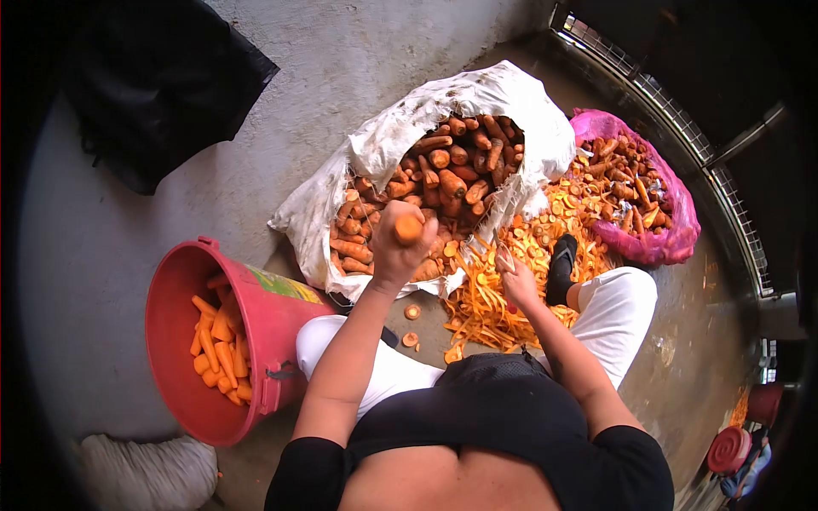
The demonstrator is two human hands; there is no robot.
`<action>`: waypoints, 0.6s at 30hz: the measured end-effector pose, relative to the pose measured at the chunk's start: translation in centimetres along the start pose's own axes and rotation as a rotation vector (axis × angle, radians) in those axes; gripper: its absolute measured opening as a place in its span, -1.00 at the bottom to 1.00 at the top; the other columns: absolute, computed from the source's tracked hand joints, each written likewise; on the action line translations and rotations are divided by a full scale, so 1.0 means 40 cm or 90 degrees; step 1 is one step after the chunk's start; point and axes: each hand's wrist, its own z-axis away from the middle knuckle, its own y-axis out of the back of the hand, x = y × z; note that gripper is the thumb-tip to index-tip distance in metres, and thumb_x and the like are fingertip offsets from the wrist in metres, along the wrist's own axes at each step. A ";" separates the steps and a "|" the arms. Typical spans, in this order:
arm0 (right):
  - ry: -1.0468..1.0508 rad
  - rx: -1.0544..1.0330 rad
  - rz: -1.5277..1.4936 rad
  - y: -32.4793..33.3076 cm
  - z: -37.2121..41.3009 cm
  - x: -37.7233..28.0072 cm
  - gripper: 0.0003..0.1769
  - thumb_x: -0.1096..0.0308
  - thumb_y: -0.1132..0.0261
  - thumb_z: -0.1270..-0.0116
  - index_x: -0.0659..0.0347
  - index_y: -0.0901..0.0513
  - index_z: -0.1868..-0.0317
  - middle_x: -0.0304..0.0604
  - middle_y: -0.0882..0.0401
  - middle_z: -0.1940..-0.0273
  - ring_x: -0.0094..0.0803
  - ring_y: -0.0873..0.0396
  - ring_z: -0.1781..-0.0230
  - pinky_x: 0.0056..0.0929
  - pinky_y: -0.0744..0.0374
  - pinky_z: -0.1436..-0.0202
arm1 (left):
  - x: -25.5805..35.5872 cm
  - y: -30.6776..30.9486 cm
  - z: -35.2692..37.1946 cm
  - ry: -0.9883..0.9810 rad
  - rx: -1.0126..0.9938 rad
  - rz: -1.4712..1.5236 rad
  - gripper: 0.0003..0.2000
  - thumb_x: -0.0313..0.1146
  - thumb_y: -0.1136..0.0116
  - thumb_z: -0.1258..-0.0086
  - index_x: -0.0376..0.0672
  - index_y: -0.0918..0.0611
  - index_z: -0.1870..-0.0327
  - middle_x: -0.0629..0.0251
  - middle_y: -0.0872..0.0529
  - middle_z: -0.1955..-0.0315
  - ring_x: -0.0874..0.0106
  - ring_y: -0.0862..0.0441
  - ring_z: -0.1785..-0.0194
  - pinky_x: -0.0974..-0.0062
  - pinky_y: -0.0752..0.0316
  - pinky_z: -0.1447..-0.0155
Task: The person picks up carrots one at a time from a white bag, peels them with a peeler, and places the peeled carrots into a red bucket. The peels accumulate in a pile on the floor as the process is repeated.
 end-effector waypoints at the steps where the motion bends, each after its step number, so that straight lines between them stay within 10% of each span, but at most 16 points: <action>1: -0.083 -0.021 -0.034 0.003 -0.003 0.012 -0.62 0.09 -0.13 -0.43 0.31 -0.57 0.26 -0.21 -0.45 0.58 -0.45 -0.43 0.56 -0.40 -0.38 0.45 | 0.019 -0.009 0.000 0.226 0.014 0.146 -0.79 -0.29 -0.26 -0.31 -0.10 -0.46 0.23 0.35 -0.54 0.39 0.48 -0.55 0.33 0.54 -0.49 0.21; 4: -0.288 -0.064 -0.132 0.011 -0.022 0.068 -0.51 0.00 -0.11 -0.42 0.35 -0.55 0.35 -0.22 -0.39 0.63 -0.45 -0.32 0.66 -0.36 -0.30 0.53 | -0.060 -0.009 -0.002 0.766 0.060 0.696 -0.63 0.08 -0.06 -0.40 -0.09 -0.49 0.27 0.32 -0.56 0.39 0.44 -0.57 0.35 0.49 -0.55 0.28; 11: -0.258 0.091 -0.118 0.002 -0.116 0.254 -0.51 0.01 -0.07 -0.37 0.34 -0.61 0.12 -0.11 -0.51 0.54 -0.33 -0.44 0.59 -0.31 -0.39 0.48 | -0.124 -0.020 0.031 0.879 0.128 0.777 -0.57 0.11 0.07 -0.44 -0.15 -0.51 0.18 0.21 -0.56 0.34 0.34 -0.58 0.31 0.39 -0.60 0.24; 18: -0.295 0.056 0.153 0.081 -0.206 0.260 -0.28 -0.20 -0.12 -0.24 0.33 -0.57 -0.06 0.23 -0.64 0.12 0.08 -0.62 0.07 -0.10 -0.54 0.02 | -0.128 -0.024 0.032 0.862 0.085 0.759 -0.54 0.05 0.08 -0.48 -0.26 -0.51 0.03 0.22 -0.58 0.34 0.39 -0.58 0.32 0.44 -0.61 0.25</action>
